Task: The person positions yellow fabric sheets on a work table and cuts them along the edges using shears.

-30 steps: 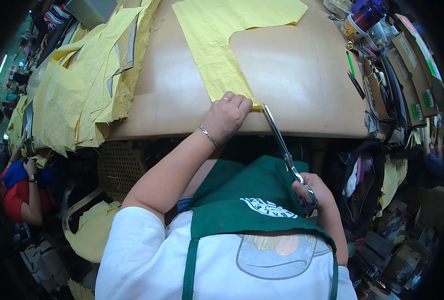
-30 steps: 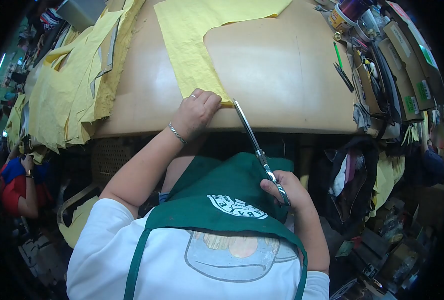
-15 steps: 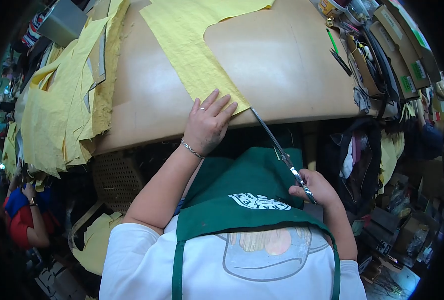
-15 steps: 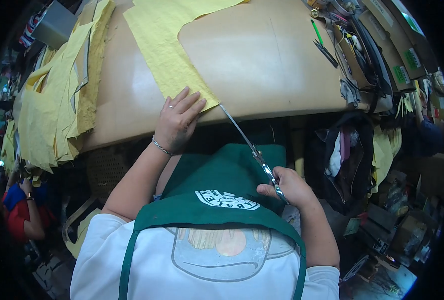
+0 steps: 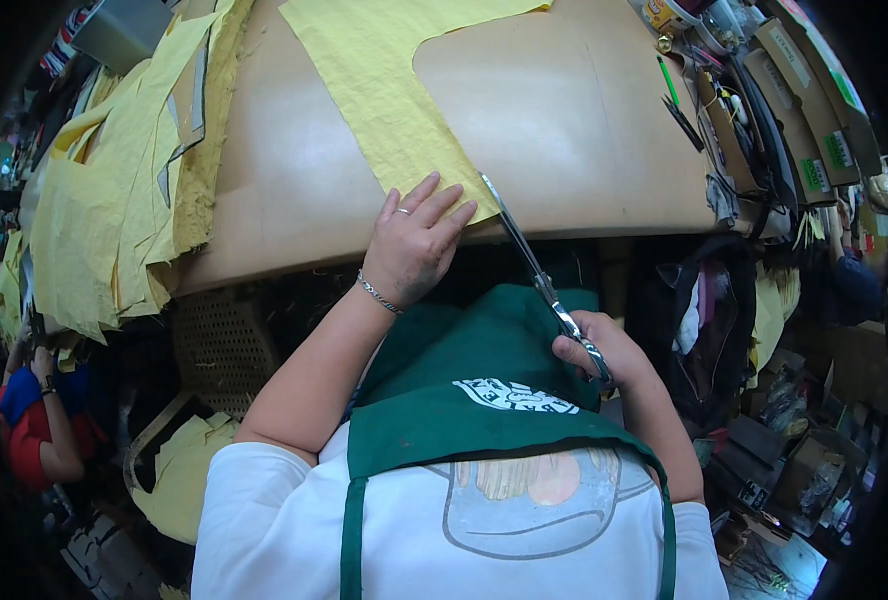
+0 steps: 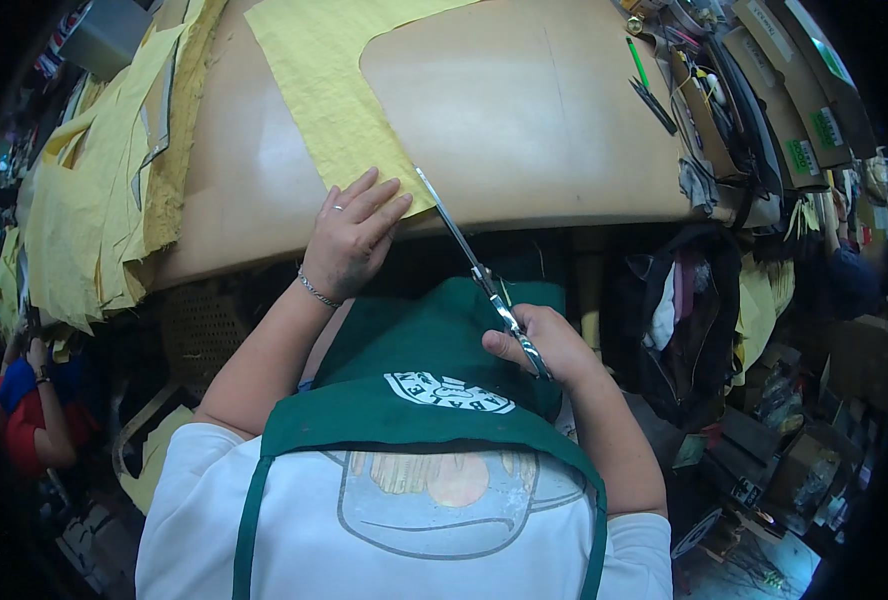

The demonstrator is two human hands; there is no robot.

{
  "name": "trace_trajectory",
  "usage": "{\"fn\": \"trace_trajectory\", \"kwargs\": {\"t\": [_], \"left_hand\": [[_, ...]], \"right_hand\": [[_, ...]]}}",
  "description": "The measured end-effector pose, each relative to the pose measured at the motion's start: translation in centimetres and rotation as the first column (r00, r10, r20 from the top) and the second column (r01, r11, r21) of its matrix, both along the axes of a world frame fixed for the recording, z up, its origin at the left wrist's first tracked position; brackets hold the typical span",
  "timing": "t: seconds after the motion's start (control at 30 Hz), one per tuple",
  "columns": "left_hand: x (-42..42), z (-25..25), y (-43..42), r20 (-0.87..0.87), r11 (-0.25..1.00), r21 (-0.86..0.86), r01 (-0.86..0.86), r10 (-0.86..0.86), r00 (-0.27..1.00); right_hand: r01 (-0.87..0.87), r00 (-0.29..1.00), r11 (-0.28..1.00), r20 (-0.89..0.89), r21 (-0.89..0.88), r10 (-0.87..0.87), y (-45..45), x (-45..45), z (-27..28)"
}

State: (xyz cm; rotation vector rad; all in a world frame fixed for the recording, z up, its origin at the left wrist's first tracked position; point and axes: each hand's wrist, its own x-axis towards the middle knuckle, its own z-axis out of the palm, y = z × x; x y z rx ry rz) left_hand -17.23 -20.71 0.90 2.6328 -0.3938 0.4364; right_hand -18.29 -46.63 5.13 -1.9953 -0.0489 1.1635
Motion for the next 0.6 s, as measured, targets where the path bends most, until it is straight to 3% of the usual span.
{"fn": "trace_trajectory", "kwargs": {"t": [0.6], "left_hand": [[-0.32, -0.20, -0.23, 0.008, 1.000, -0.009, 0.006, -0.006, 1.000]], "right_hand": [[0.042, 0.998, 0.999, 0.037, -0.023, -0.041, -0.13, -0.42, 0.26]]}}
